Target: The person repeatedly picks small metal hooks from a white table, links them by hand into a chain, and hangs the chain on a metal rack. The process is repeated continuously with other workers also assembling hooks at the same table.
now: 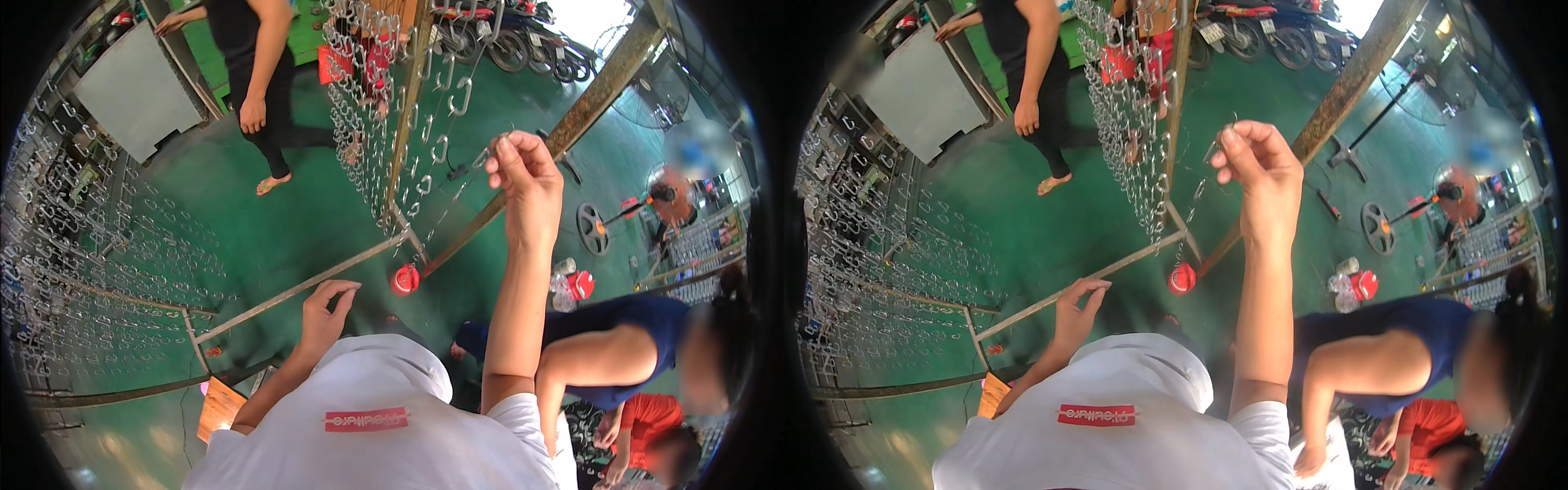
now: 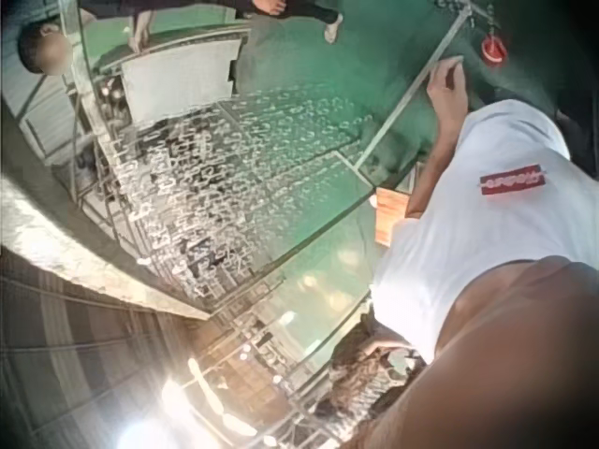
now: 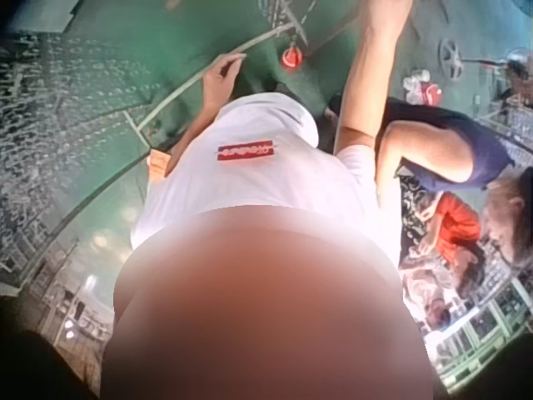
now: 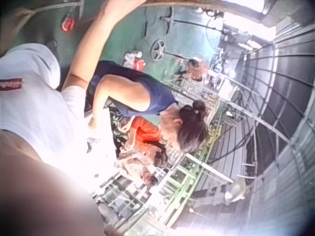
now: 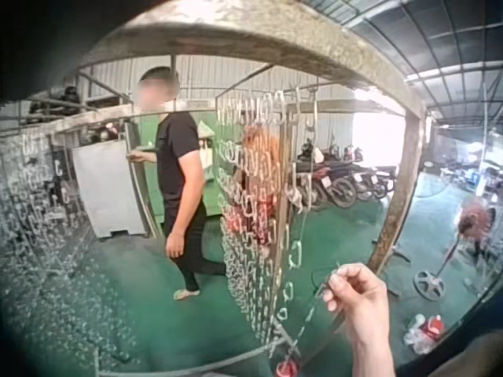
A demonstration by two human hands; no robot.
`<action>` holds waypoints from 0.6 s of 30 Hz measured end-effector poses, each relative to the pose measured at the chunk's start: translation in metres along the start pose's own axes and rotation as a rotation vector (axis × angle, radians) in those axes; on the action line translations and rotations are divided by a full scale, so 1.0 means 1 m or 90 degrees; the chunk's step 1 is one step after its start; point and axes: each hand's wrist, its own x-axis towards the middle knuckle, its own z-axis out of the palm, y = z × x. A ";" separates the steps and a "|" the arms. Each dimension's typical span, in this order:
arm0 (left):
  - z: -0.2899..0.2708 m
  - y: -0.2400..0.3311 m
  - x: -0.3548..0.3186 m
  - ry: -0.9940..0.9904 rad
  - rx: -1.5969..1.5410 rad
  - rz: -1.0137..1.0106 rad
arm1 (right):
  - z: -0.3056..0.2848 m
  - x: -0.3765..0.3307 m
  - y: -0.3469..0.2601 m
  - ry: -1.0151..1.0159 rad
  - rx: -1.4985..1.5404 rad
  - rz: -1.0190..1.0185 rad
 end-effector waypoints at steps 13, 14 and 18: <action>0.055 0.012 0.023 0.130 0.061 -0.072 | 0.011 0.187 -0.010 -0.121 0.031 -0.105; 0.058 0.013 0.024 0.140 0.069 -0.070 | 0.013 0.201 -0.010 -0.129 0.042 -0.112; 0.067 0.016 0.026 0.179 0.087 -0.086 | 0.024 0.248 -0.012 -0.151 0.090 -0.119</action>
